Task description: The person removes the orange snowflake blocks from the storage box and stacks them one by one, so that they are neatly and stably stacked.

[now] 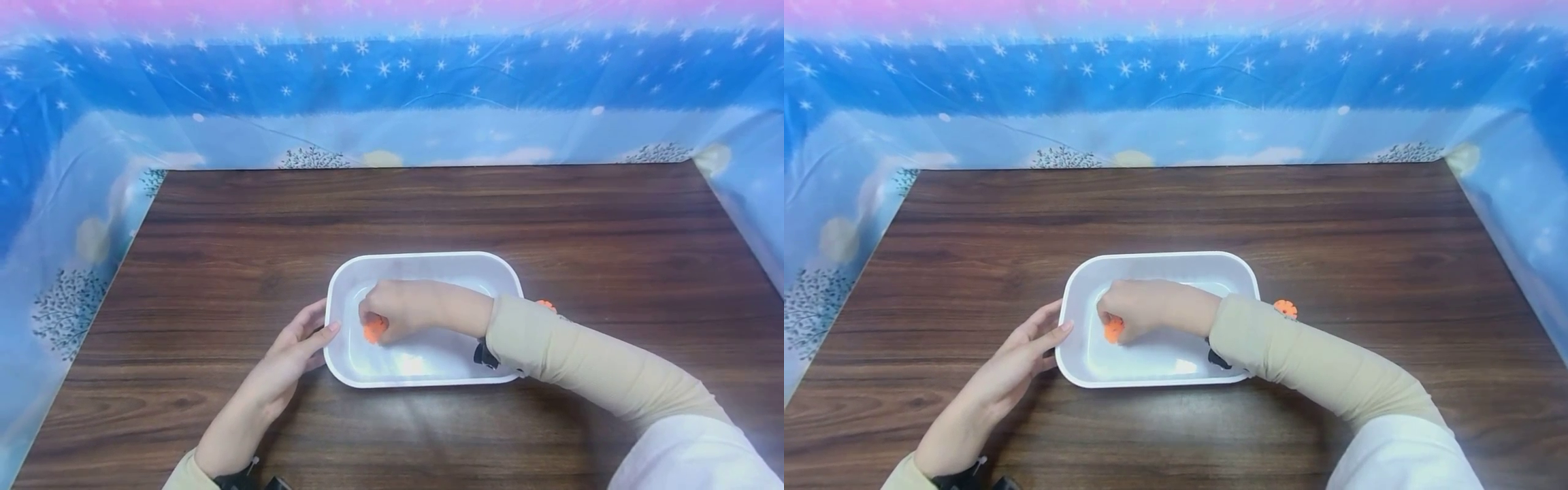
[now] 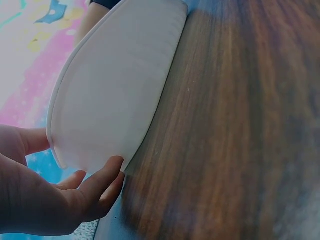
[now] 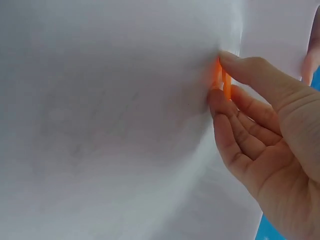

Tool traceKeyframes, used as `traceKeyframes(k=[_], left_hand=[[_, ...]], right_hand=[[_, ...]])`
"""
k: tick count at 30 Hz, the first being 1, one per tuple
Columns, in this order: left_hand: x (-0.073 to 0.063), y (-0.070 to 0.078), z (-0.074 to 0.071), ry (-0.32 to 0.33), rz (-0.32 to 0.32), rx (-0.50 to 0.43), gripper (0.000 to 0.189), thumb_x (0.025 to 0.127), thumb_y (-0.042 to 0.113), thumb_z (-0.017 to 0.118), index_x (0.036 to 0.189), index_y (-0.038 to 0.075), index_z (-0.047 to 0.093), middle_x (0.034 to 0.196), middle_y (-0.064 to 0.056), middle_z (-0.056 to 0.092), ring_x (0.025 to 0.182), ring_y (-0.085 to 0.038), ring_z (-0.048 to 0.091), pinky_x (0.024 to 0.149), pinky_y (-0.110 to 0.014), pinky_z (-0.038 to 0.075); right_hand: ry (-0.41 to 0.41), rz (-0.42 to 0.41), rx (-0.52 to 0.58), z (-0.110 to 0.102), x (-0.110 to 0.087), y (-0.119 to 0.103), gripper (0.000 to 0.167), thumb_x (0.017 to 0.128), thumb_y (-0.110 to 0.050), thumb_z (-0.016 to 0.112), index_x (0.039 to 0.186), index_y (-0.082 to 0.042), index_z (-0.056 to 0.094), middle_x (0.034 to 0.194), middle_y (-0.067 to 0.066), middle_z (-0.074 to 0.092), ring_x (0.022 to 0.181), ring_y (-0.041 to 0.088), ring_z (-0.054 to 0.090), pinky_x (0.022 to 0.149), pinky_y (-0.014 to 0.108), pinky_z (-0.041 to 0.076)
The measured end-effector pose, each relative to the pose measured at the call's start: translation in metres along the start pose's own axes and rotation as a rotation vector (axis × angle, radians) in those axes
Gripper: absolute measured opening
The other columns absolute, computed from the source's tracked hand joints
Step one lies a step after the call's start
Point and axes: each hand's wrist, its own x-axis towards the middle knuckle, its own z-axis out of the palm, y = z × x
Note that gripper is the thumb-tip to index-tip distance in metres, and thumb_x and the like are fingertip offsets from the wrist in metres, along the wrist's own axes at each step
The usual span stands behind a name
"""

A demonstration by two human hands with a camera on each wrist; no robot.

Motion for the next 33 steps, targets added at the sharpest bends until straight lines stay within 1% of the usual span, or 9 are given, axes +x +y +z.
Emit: traceKeyframes(k=[5, 12, 17, 22, 25, 27, 33], left_hand=[[0.0004, -0.0004, -0.0001, 0.001, -0.004, -0.002, 0.057, 0.094, 0.028, 0.054, 0.143, 0.013, 0.028, 0.145, -0.009, 0.034, 0.129, -0.026, 0.038, 0.104, -0.046, 0.031], [0.0006, -0.0013, -0.0006, 0.002, 0.000, 0.001, 0.058, 0.094, 0.029, 0.055, 0.143, 0.014, 0.029, 0.145, -0.010, 0.034, 0.129, -0.026, 0.038, 0.104, -0.047, 0.030], [0.0012, -0.0019, -0.0007, 0.003, 0.001, -0.007, 0.058, 0.094, 0.028, 0.055, 0.143, 0.013, 0.029, 0.145, -0.010, 0.034, 0.129, -0.026, 0.038, 0.105, -0.047, 0.030], [0.0013, -0.0020, -0.0007, 0.009, 0.002, -0.007, 0.058, 0.094, 0.029, 0.055, 0.143, 0.013, 0.029, 0.145, -0.010, 0.034, 0.129, -0.026, 0.038, 0.105, -0.047, 0.030], [0.0012, -0.0021, -0.0007, 0.010, 0.004, -0.004, 0.058, 0.094, 0.029, 0.055, 0.143, 0.013, 0.028, 0.145, -0.010, 0.034, 0.129, -0.026, 0.038, 0.105, -0.047, 0.030], [0.0012, -0.0021, -0.0007, 0.008, 0.008, -0.005, 0.058, 0.094, 0.029, 0.055, 0.143, 0.013, 0.028, 0.145, -0.010, 0.034, 0.129, -0.026, 0.038, 0.105, -0.047, 0.030], [0.0019, -0.0025, -0.0006, 0.004, 0.010, -0.005, 0.058, 0.094, 0.029, 0.055, 0.143, 0.013, 0.029, 0.145, -0.009, 0.034, 0.129, -0.026, 0.038, 0.105, -0.047, 0.030]], right_hand=[[-0.032, -0.003, -0.040, -0.0040, -0.0005, -0.0017, 0.010, 0.076, -0.011, 0.070, 0.086, -0.008, 0.066, 0.068, -0.006, 0.053, 0.063, 0.007, 0.046, 0.059, 0.018, 0.038], [-0.059, -0.004, -0.059, -0.0063, -0.0026, -0.0016, 0.006, 0.080, -0.011, 0.068, 0.085, -0.007, 0.066, 0.067, -0.005, 0.049, 0.063, 0.007, 0.042, 0.057, 0.018, 0.035], [-0.063, -0.002, -0.082, -0.0068, -0.0038, -0.0046, 0.008, 0.080, -0.012, 0.068, 0.086, -0.008, 0.066, 0.076, -0.002, 0.056, 0.068, 0.008, 0.047, 0.062, 0.017, 0.039], [-0.076, 0.039, -0.109, -0.0059, -0.0047, -0.0069, 0.013, 0.079, -0.014, 0.070, 0.091, -0.011, 0.067, 0.082, -0.003, 0.057, 0.071, 0.008, 0.049, 0.064, 0.017, 0.040], [-0.073, 0.044, -0.123, -0.0054, -0.0048, -0.0069, 0.013, 0.079, -0.016, 0.071, 0.091, -0.011, 0.067, 0.081, -0.003, 0.055, 0.071, 0.009, 0.049, 0.064, 0.018, 0.040], [-0.062, 0.032, -0.130, -0.0051, -0.0049, -0.0059, 0.013, 0.079, -0.016, 0.071, 0.090, -0.011, 0.067, 0.080, -0.003, 0.055, 0.071, 0.009, 0.049, 0.064, 0.018, 0.040], [-0.027, -0.005, -0.083, -0.0060, -0.0074, -0.0025, 0.011, 0.079, -0.012, 0.070, 0.089, -0.009, 0.067, 0.081, -0.002, 0.057, 0.072, 0.009, 0.051, 0.066, 0.016, 0.042]])
